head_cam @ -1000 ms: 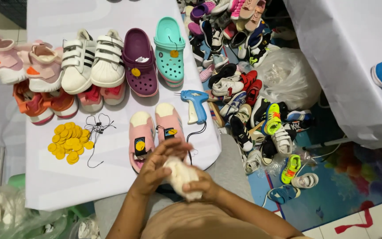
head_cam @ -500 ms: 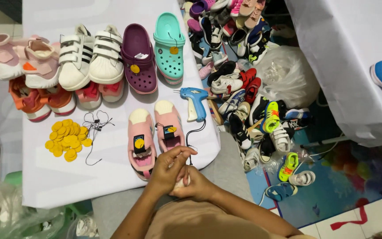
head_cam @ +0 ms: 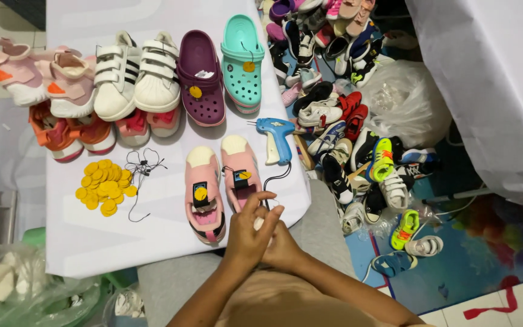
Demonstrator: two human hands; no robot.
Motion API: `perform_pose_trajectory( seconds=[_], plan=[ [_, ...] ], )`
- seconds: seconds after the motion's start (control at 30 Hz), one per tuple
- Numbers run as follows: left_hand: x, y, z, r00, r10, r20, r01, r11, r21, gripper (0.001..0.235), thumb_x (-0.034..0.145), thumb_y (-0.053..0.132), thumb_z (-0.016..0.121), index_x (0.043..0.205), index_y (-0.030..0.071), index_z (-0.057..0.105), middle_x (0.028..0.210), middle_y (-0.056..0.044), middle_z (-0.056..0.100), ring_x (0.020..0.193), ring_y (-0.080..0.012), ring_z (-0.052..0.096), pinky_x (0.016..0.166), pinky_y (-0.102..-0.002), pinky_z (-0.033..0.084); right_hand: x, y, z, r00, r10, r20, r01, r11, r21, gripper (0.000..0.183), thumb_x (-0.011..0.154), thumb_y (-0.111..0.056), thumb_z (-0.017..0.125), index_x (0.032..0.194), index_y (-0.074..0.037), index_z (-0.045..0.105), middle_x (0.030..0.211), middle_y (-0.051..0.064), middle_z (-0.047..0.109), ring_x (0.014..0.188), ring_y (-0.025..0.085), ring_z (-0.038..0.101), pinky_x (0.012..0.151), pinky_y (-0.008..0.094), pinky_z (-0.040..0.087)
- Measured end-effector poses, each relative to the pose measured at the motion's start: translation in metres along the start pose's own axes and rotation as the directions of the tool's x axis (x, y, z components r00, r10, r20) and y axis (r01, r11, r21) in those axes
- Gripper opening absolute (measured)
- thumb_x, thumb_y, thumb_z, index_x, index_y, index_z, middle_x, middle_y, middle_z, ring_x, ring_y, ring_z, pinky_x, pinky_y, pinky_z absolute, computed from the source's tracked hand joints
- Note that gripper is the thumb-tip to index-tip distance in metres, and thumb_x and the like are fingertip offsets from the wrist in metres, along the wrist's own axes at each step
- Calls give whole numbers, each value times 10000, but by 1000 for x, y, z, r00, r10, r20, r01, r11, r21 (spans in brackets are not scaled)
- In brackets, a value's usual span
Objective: The person places white stuffing inside a pair of pink shoes to maintain their shape. They then attach small yellow circular decorations to the front of the shoes using a black string, tying it securely. Finally, the person moves the shoes aside and picks up a black cable from the table.
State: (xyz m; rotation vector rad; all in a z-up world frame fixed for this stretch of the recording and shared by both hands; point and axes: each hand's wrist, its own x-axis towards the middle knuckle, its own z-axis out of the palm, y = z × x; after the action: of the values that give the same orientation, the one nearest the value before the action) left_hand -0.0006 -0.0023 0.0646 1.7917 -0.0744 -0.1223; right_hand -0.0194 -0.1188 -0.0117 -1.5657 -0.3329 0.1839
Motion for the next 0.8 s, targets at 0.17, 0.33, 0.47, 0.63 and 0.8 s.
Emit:
perform_pose_trajectory(
  seconds=[0.17,0.33,0.47,0.63,0.8],
  plan=[
    [22,-13,-45,869,57,491,151,916,-373,651,841,131,686,1441,71,441,1022,-68,575,975,-189,593,859,-327,503,-25,4,-6,808,186,558,-564,516,645,538,791,53,636,1291,32,438,957,213,701,798,283,707,663,334,603],
    [37,-22,-41,531,484,695,239,702,-671,941,838,322,818,1562,48,284,1340,-233,585,1239,-379,618,1131,-504,481,-20,-14,2,632,-58,773,-742,241,625,480,799,23,695,1249,18,527,984,242,702,767,273,701,629,302,602],
    [28,-20,-38,393,425,815,446,687,-573,500,942,39,623,1405,-91,487,850,-110,697,967,-218,619,912,-309,457,-31,15,-4,641,-43,766,-691,402,601,412,846,31,697,1222,11,530,972,120,619,700,164,559,581,233,456],
    [21,-16,-33,557,247,793,393,763,-514,239,992,22,553,1193,-61,652,664,-14,593,545,-51,519,529,-174,412,-36,36,-3,678,3,735,-705,285,649,350,844,85,661,1187,38,612,835,62,630,591,95,472,494,183,328],
    [14,-2,-35,718,146,681,202,892,-404,284,956,-9,510,1196,-2,661,552,8,575,471,-46,482,508,-170,381,-38,41,-2,727,310,613,-681,435,589,242,768,124,705,1003,78,665,870,126,696,686,136,631,508,164,402]
  ],
)
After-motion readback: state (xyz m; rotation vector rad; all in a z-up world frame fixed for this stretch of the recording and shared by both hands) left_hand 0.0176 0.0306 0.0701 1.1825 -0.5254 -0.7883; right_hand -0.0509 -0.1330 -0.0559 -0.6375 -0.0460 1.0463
